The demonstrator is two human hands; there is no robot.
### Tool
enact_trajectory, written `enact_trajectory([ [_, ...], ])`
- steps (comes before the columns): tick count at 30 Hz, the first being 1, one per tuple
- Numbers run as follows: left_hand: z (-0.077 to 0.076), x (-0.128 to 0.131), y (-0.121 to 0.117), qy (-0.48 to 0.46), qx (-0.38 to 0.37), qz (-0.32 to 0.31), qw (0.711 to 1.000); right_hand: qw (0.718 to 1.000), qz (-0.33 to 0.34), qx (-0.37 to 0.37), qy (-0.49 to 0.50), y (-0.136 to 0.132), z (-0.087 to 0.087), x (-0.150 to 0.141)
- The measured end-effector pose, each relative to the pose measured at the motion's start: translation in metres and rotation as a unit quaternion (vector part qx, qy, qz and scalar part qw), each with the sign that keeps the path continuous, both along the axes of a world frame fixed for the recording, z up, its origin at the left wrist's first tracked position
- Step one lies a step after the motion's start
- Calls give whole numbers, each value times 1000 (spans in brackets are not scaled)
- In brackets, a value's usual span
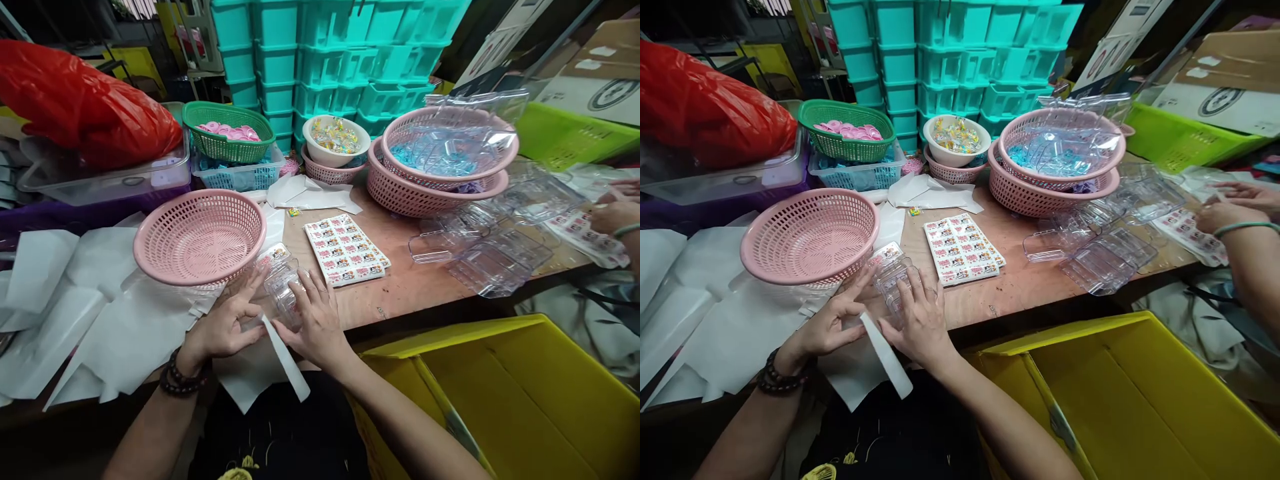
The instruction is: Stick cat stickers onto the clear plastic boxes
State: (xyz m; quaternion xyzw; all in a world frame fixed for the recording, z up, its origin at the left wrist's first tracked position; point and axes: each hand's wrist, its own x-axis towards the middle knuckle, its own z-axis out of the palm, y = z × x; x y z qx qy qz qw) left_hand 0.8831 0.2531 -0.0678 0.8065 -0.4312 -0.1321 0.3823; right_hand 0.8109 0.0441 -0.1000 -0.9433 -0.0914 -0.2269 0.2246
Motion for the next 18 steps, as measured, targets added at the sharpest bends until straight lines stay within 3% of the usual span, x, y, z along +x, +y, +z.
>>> enact_trajectory([
  [4,8,-24,15,37,-88,106,990,984,-4,173,-32,-15,38,-15],
  [7,10,-40,12,89,-154,147,973,949,66,286,117,-21,62,-36],
  [10,7,-54,-1,156,-165,157,961,877,159,302,337,-25,67,-58],
  [13,4,-63,-4,202,-148,204,947,843,139,348,385,-37,57,-75],
  [15,2,-64,10,182,-197,341,901,855,90,373,348,-54,45,-74],
  [17,2,-59,41,105,-272,530,796,908,4,330,258,-74,31,-60],
  [18,2,-53,61,58,-288,609,737,942,-47,266,199,-84,24,-48],
])
